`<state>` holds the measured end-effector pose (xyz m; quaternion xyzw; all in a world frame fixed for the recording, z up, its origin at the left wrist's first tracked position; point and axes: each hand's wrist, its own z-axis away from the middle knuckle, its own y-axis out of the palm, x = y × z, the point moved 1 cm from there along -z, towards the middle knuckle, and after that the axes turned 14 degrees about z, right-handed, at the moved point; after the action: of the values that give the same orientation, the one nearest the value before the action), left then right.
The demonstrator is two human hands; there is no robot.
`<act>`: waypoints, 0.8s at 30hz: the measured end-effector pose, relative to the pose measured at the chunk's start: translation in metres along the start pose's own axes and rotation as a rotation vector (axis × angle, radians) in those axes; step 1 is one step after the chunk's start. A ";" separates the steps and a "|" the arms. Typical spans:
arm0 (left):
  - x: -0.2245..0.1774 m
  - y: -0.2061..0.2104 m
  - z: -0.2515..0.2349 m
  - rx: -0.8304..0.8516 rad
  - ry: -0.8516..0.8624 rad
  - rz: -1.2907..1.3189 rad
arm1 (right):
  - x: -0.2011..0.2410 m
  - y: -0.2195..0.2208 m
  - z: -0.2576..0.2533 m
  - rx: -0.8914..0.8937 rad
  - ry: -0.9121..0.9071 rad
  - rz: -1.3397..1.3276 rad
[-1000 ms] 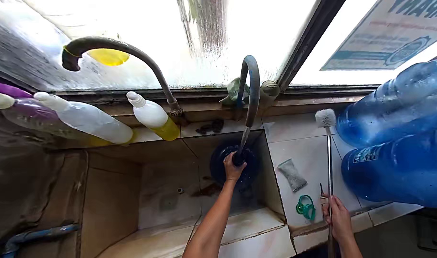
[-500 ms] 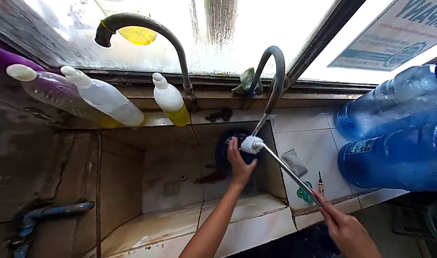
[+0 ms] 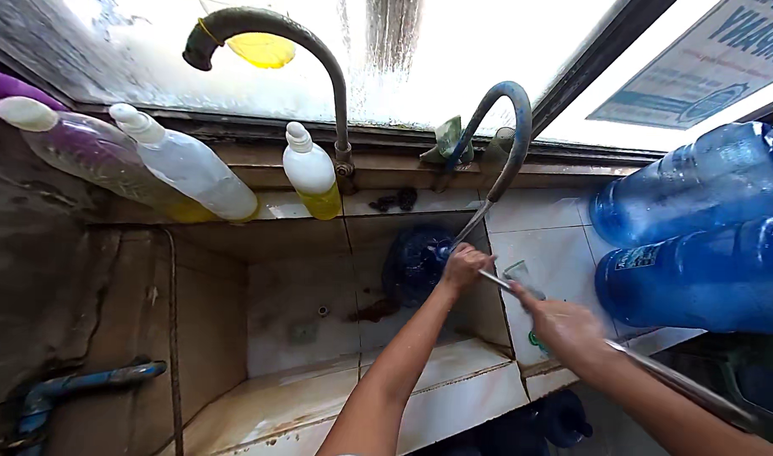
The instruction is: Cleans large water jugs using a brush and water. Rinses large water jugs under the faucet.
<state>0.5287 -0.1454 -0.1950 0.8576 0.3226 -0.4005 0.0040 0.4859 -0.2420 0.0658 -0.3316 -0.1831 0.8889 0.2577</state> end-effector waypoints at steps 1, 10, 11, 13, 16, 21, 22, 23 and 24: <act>0.010 0.005 0.015 0.024 -0.040 -0.060 | 0.010 -0.001 -0.009 0.018 -0.007 0.013; -0.009 -0.026 0.036 -0.919 -1.318 0.927 | 0.006 -0.056 -0.050 -0.006 -0.022 -0.002; -0.016 -0.027 0.030 -1.110 -1.493 1.295 | 0.003 -0.056 -0.048 -0.005 -0.020 0.001; -0.002 -0.023 0.015 -1.287 -1.563 1.813 | -0.004 -0.057 -0.032 -0.009 -0.008 0.046; 0.033 -0.017 -0.011 -1.461 -1.579 1.834 | -0.029 -0.061 0.015 -0.066 0.057 0.083; 0.047 -0.009 -0.014 -1.483 -1.683 1.667 | -0.060 -0.058 0.063 -0.127 0.168 0.159; 0.051 -0.008 -0.007 -1.412 -1.711 1.660 | -0.059 -0.056 0.065 -0.121 0.166 0.142; 0.057 -0.007 0.000 -1.326 -1.739 1.651 | -0.058 -0.052 0.068 -0.140 0.151 0.126; 0.062 -0.006 0.004 -1.273 -1.758 1.647 | -0.057 -0.049 0.072 -0.174 0.132 0.112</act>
<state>0.5516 -0.1072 -0.2390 0.1135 -0.2600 -0.4742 0.8334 0.4896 -0.2471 0.1693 -0.4203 -0.2231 0.8588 0.1895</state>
